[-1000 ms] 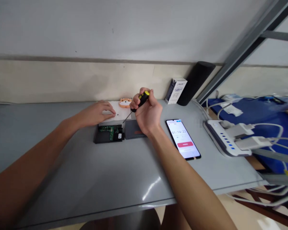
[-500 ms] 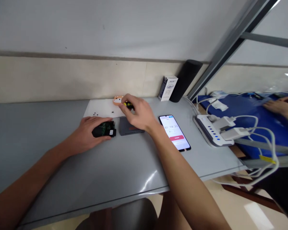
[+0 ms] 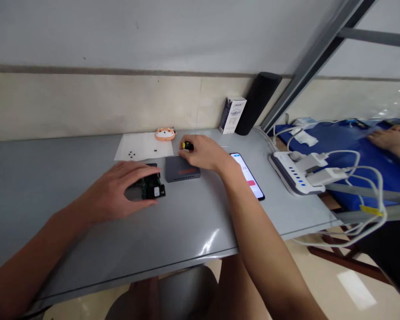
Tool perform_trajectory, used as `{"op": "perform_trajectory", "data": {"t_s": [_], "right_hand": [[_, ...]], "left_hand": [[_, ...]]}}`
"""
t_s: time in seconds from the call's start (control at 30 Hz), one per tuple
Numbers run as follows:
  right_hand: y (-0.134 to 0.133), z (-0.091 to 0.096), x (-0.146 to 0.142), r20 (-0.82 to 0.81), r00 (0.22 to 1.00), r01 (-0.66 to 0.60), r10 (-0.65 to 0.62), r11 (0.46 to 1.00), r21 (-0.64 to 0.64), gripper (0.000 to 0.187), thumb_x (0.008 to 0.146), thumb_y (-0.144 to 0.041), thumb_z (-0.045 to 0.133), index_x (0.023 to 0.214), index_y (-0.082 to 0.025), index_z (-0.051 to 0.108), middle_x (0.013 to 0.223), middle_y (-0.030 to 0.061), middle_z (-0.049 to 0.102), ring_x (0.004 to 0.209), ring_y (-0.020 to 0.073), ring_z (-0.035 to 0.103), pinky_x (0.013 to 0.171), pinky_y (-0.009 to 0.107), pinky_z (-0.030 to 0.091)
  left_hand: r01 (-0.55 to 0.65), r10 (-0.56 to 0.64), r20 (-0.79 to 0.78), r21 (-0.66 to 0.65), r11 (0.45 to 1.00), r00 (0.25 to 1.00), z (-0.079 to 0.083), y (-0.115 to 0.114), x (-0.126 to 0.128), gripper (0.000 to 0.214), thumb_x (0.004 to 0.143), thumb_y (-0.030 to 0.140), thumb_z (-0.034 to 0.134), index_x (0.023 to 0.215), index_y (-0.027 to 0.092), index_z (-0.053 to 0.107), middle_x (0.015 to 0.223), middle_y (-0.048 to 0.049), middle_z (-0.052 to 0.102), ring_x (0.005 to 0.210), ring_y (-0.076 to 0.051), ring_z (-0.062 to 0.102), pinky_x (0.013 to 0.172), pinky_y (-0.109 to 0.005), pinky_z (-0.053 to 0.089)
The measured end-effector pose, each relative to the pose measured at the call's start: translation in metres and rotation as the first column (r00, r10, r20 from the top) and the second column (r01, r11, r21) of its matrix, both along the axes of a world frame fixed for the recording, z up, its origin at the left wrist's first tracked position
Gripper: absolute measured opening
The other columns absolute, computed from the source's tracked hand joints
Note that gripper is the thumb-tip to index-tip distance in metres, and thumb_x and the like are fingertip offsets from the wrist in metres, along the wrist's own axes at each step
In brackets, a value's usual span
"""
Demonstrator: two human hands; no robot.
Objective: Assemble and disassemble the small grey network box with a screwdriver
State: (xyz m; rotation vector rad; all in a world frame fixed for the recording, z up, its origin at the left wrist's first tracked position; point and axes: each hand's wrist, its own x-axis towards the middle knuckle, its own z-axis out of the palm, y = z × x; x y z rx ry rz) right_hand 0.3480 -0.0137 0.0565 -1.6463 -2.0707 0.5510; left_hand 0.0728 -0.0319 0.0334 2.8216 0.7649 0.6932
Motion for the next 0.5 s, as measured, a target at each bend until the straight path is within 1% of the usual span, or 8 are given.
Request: {"op": "perform_trajectory", "data": {"t_s": [0.07,0.13,0.2,0.27,0.33,0.37,0.43,0.5], "right_hand": [[0.000,-0.001,0.004,0.017,1.000,-0.008,0.009,0.999,-0.041,0.021,0.090,-0.034,0.063,0.104,-0.022,0.072,0.093,0.0044,0.073,0.079,0.0203,0.061,0.073,0.033,0.042],[0.000,-0.004,0.007,0.028,0.999,-0.037,0.039,0.997,-0.067,0.026,0.089,-0.037,0.067,0.109,-0.022,0.071,0.102,0.0055,0.074,0.083,0.0214,0.063,0.075,0.034,0.045],[0.001,-0.006,0.008,0.048,0.997,-0.062,0.066,0.994,-0.085,0.027,0.086,-0.036,0.071,0.110,-0.023,0.070,0.108,0.0061,0.073,0.087,0.0224,0.064,0.077,0.035,0.047],[0.001,-0.009,0.007,0.079,0.994,-0.066,0.074,0.993,-0.100,0.026,0.085,-0.034,0.074,0.109,-0.025,0.070,0.108,0.0061,0.070,0.086,0.0225,0.064,0.077,0.035,0.048],[0.002,-0.011,0.004,0.095,0.992,-0.069,0.079,0.992,-0.104,0.024,0.086,-0.033,0.074,0.108,-0.026,0.070,0.106,0.0057,0.068,0.086,0.0225,0.063,0.077,0.035,0.048],[0.002,-0.013,0.002,0.097,0.992,-0.074,0.083,0.993,-0.096,0.022,0.087,-0.033,0.073,0.107,-0.026,0.070,0.106,0.0056,0.067,0.087,0.0228,0.063,0.078,0.036,0.048],[0.003,-0.015,-0.002,0.090,0.991,-0.090,0.096,0.994,-0.067,0.019,0.088,-0.034,0.073,0.105,-0.026,0.070,0.107,0.0059,0.066,0.091,0.0236,0.063,0.080,0.036,0.048],[0.003,-0.018,-0.006,0.082,0.992,-0.096,0.100,0.994,-0.045,0.018,0.089,-0.034,0.072,0.104,-0.026,0.070,0.108,0.0062,0.066,0.092,0.0238,0.064,0.079,0.036,0.048]], "left_hand": [[0.095,-0.096,-0.059,-0.018,0.995,0.994,-0.004,-0.009,0.006,0.050,0.096,0.043,0.073,0.140,0.023,0.063,0.119,-0.0071,0.074,0.110,-0.026,0.068,0.103,-0.039,0.050],[0.148,-0.153,-0.116,-0.048,0.988,0.981,-0.011,-0.015,0.011,0.051,0.095,0.045,0.074,0.139,0.022,0.064,0.117,-0.0074,0.074,0.105,-0.025,0.068,0.100,-0.039,0.051],[0.171,-0.178,-0.143,-0.060,0.983,0.974,-0.015,-0.017,0.014,0.056,0.094,0.052,0.075,0.139,0.022,0.064,0.117,-0.0081,0.074,0.105,-0.026,0.068,0.100,-0.040,0.051],[0.170,-0.176,-0.135,-0.056,0.984,0.975,-0.016,-0.014,0.014,0.064,0.091,0.062,0.075,0.139,0.021,0.064,0.119,-0.0093,0.074,0.109,-0.028,0.066,0.101,-0.041,0.051],[0.130,-0.133,-0.103,-0.036,0.991,0.986,-0.013,-0.005,0.009,0.063,0.093,0.065,0.071,0.137,0.021,0.065,0.121,-0.0103,0.073,0.111,-0.028,0.065,0.101,-0.042,0.051],[0.085,-0.086,-0.085,-0.019,0.996,0.993,-0.010,0.001,0.005,0.057,0.097,0.063,0.066,0.134,0.020,0.066,0.120,-0.0104,0.074,0.110,-0.028,0.064,0.100,-0.042,0.051],[-0.049,0.051,-0.057,0.042,0.998,0.997,-0.006,0.014,-0.005,0.037,0.106,0.048,0.054,0.121,0.019,0.071,0.109,-0.0099,0.075,0.102,-0.027,0.064,0.096,-0.042,0.051],[-0.185,0.190,-0.050,0.093,0.978,0.980,-0.005,0.028,-0.018,0.032,0.106,0.036,0.048,0.100,0.018,0.073,0.093,-0.0084,0.073,0.092,-0.025,0.064,0.090,-0.041,0.050]]}}
